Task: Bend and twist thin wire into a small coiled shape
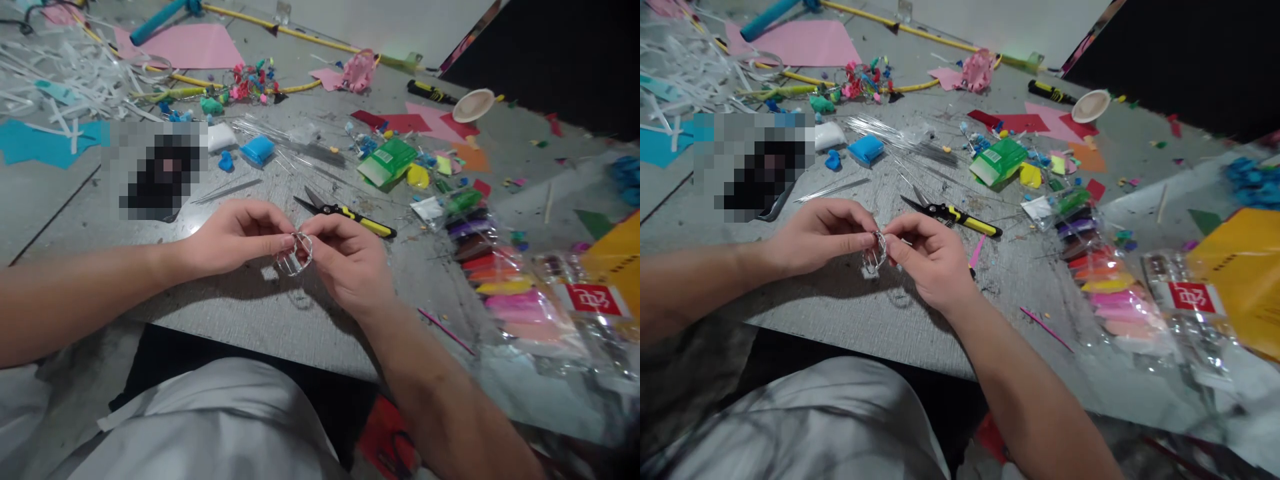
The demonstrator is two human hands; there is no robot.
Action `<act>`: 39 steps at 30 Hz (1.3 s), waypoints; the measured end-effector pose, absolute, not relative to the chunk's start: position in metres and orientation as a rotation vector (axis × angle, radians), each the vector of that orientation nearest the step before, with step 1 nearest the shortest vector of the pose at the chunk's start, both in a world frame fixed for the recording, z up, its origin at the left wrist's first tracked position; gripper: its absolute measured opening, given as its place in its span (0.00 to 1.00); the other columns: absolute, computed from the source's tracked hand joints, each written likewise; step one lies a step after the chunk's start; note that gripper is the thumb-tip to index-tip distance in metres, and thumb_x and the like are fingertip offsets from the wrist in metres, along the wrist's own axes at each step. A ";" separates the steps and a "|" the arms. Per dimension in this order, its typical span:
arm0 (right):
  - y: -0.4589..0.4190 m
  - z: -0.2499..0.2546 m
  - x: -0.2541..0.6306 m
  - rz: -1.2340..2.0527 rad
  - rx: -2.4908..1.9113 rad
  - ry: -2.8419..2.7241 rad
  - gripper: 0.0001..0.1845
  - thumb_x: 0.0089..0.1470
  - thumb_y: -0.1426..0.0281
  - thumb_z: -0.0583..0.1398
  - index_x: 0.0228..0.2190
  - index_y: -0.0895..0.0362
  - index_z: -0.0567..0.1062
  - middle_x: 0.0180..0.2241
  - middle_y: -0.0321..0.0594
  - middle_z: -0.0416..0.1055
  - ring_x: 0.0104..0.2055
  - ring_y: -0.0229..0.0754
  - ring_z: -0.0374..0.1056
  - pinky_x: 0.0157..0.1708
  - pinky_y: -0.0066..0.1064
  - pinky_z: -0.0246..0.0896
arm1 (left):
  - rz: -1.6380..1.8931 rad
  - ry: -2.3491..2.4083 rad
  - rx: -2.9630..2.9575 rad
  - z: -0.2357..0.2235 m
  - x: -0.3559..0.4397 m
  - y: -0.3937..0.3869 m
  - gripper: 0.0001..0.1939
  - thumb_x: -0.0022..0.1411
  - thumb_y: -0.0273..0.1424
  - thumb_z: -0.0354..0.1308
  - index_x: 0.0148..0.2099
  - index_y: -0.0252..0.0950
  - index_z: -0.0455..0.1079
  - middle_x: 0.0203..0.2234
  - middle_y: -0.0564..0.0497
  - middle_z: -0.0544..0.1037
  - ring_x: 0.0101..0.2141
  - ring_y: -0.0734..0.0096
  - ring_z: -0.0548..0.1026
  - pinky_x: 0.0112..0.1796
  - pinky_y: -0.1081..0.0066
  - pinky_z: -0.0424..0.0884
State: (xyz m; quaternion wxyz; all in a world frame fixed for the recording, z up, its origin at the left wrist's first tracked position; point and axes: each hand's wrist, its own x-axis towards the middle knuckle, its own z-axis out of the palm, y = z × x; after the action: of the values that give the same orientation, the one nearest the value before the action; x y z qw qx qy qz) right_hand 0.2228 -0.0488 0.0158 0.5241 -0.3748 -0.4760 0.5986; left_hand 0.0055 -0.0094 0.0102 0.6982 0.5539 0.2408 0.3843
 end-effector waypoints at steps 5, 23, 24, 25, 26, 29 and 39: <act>-0.047 0.023 0.225 1.701 -0.968 -1.050 0.21 0.44 0.57 0.88 0.31 0.51 0.87 0.26 0.33 0.79 0.26 0.38 0.72 0.26 0.30 0.71 | 0.949 0.566 1.516 0.011 0.003 -0.004 0.11 0.70 0.41 0.82 0.39 0.41 0.90 0.33 0.48 0.89 0.34 0.67 0.82 0.41 0.65 0.81; -0.049 0.023 0.235 1.309 -0.928 -1.513 0.05 0.59 0.67 0.78 0.34 0.44 0.91 0.32 0.35 0.84 0.32 0.44 0.77 0.36 0.39 0.77 | 0.788 0.505 1.509 0.015 -0.002 -0.003 0.10 0.67 0.37 0.83 0.36 0.39 0.89 0.29 0.47 0.87 0.30 0.66 0.85 0.35 0.70 0.82; -0.050 0.024 0.235 1.209 -0.916 -1.581 0.06 0.62 0.68 0.76 0.35 0.42 0.91 0.32 0.36 0.84 0.33 0.45 0.78 0.38 0.41 0.79 | 0.756 0.533 1.473 0.015 -0.002 -0.003 0.12 0.66 0.39 0.83 0.36 0.38 0.89 0.28 0.47 0.86 0.29 0.66 0.84 0.34 0.70 0.82; -0.051 0.023 0.236 1.102 -0.907 -1.653 0.08 0.64 0.69 0.74 0.37 0.41 0.91 0.33 0.36 0.85 0.34 0.46 0.79 0.39 0.42 0.79 | 0.723 0.552 1.439 0.016 -0.001 -0.003 0.14 0.66 0.41 0.84 0.36 0.38 0.88 0.26 0.48 0.85 0.27 0.67 0.83 0.33 0.71 0.81; -0.051 0.022 0.236 0.993 -0.898 -1.724 0.08 0.65 0.70 0.73 0.38 0.41 0.91 0.33 0.35 0.85 0.33 0.46 0.79 0.40 0.42 0.80 | 0.693 0.561 1.410 0.017 0.000 -0.002 0.16 0.65 0.42 0.85 0.35 0.37 0.88 0.25 0.49 0.85 0.26 0.68 0.82 0.32 0.71 0.81; -0.051 0.015 0.239 0.642 -0.838 -1.928 0.10 0.69 0.72 0.70 0.43 0.43 0.90 0.33 0.34 0.85 0.31 0.44 0.79 0.39 0.41 0.81 | 0.610 0.600 1.347 0.018 0.002 -0.002 0.19 0.62 0.44 0.86 0.34 0.35 0.86 0.23 0.51 0.83 0.25 0.71 0.80 0.31 0.73 0.80; -0.047 0.018 0.247 0.026 -0.596 -2.318 0.15 0.78 0.78 0.60 0.57 0.49 0.78 0.42 0.40 0.84 0.42 0.47 0.82 0.45 0.41 0.84 | 0.398 0.502 1.079 0.015 0.002 0.006 0.23 0.58 0.42 0.89 0.28 0.35 0.83 0.19 0.51 0.76 0.22 0.74 0.72 0.24 0.75 0.70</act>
State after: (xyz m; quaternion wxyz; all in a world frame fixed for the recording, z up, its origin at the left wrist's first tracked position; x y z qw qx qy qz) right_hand 0.2475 -0.0473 0.0177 0.3654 -0.2319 -0.9014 0.0099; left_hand 0.0019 0.0059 0.0151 0.8096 0.5047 0.2349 0.1860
